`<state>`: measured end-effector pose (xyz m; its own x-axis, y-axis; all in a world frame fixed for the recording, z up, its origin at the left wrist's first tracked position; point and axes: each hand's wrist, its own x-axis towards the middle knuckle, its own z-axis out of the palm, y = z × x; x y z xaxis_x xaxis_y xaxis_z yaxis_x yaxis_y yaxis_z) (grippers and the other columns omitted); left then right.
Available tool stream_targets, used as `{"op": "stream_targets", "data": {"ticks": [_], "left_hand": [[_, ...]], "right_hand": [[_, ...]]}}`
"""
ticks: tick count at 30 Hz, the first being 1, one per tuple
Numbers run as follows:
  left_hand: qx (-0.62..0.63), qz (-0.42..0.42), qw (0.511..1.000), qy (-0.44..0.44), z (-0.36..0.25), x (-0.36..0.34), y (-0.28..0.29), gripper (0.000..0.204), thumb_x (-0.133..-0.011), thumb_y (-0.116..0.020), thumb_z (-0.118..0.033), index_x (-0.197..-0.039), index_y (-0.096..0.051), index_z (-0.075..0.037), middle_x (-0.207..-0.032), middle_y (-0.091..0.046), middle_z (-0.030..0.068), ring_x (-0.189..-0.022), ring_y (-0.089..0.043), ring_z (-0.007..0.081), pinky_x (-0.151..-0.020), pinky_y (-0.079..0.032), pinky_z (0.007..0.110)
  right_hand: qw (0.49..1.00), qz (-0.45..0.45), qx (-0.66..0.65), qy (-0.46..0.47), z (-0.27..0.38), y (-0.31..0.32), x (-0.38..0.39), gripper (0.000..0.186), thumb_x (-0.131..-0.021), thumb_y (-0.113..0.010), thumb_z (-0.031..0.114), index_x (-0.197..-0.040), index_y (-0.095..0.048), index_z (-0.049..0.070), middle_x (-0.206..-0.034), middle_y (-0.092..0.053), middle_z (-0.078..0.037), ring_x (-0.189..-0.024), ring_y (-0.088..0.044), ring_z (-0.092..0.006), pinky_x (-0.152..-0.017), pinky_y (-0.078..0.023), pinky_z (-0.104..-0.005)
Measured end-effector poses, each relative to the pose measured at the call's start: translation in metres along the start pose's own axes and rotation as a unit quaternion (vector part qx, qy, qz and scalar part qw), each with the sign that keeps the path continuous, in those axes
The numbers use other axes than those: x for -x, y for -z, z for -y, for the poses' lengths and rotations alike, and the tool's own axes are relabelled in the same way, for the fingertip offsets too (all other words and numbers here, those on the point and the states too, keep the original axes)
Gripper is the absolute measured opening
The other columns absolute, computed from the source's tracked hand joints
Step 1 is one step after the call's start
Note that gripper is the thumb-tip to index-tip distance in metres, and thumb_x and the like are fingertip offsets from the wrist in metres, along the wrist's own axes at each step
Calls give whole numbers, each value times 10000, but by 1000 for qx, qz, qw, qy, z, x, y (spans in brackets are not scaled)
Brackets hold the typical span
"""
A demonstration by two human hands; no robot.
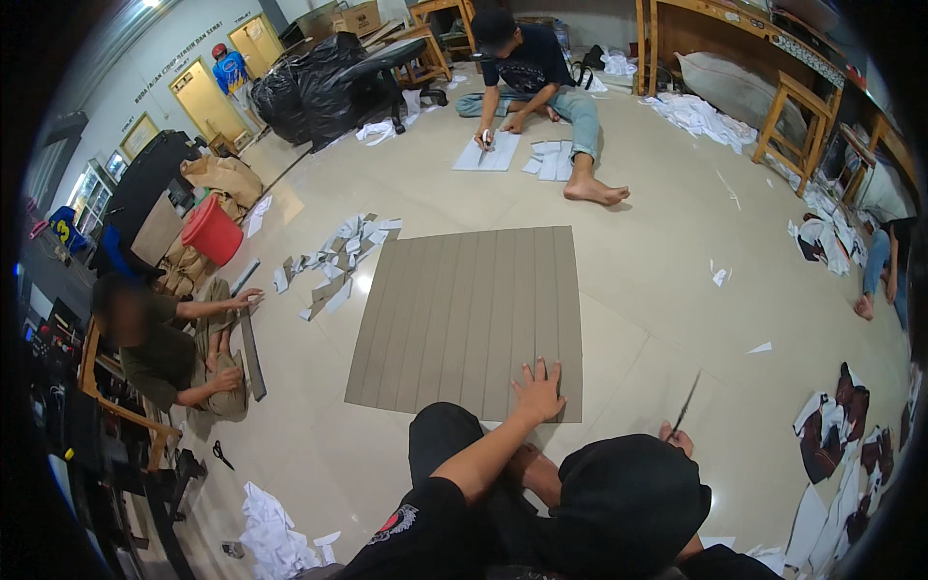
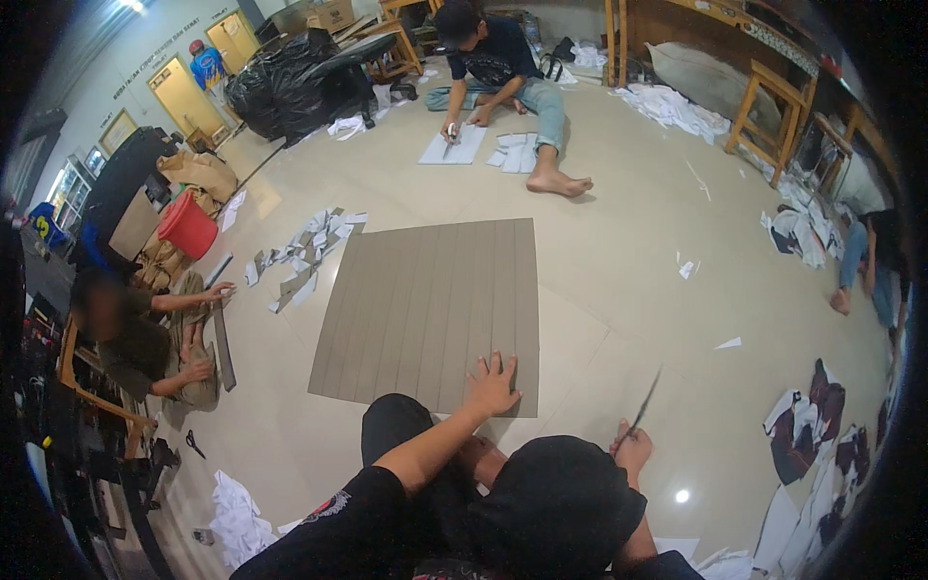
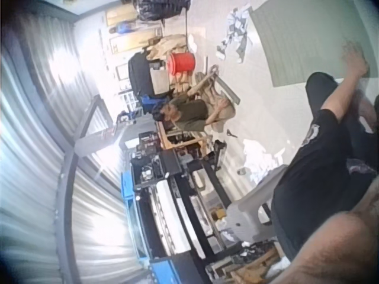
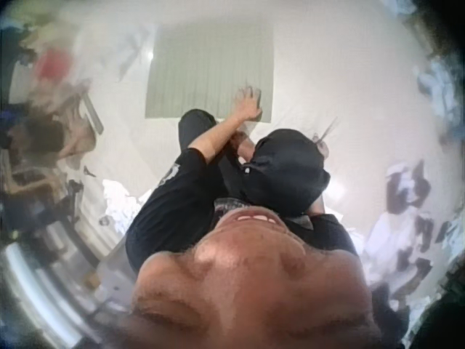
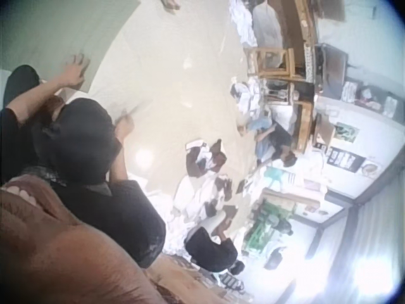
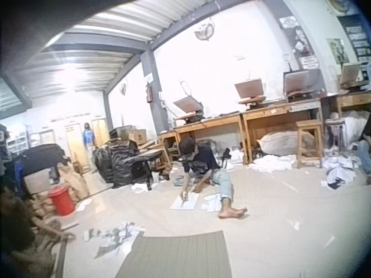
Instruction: The person sits on the floor and uses scissors to cut a large piece of gray fabric into long vertical strips. The person holds the fabric with one hand and cuts along pre-marked lines with the other, repeating the process for multiple strips.
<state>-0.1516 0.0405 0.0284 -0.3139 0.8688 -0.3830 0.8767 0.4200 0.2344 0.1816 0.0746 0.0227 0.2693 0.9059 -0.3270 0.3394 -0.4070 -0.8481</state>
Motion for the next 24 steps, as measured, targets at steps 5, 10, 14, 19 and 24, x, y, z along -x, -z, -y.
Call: {"op": "stream_targets", "data": {"ticks": [5,10,14,19,24], "left_hand": [[-6,-12,1000,-6,-6,6,-11,914,-930,-697,-502,-1668,-226,-239,-1727,-146,208,-1554,-157,544,-1145,-239,793],[27,-25,999,-36,-13,18,-17,946,-918,-705,-516,-1672,-214,-227,-1711,-196,228,-1549,-184,542,-1147,-217,799],[114,-25,992,-40,28,-3,4,952,-904,-722,-476,-1663,-239,-168,-1692,-239,254,-1546,-205,537,-1198,-206,738],[181,-146,969,80,159,-27,35,895,-919,-713,-469,-1620,-311,-84,-1646,-281,328,-1521,-245,560,-1225,-235,664],[102,-288,913,272,302,2,30,879,-982,-610,-528,-1638,-271,-50,-1671,-221,328,-1550,-171,545,-1240,-174,659]], "right_hand": [[979,15,130,156,42,-74,-21,504,-888,-809,435,-771,-608,-13,-624,-586,-123,-613,-624,-255,-617,-495,-449],[931,99,178,304,109,-168,-40,452,-871,-814,461,-926,-691,29,-821,-705,-177,-732,-660,-357,-687,-507,-452],[910,87,143,379,151,-243,-70,453,-904,-790,460,-1043,-703,38,-959,-731,-164,-904,-686,-370,-824,-524,-444],[890,51,197,407,174,-292,-84,666,-963,-720,492,-1286,-624,-83,-1240,-687,-247,-1167,-647,-424,-1000,-495,-461],[844,-4,226,487,149,-354,-121,659,-981,-705,448,-1314,-573,-106,-1302,-631,-276,-1226,-586,-454,-1040,-466,-489]]}}
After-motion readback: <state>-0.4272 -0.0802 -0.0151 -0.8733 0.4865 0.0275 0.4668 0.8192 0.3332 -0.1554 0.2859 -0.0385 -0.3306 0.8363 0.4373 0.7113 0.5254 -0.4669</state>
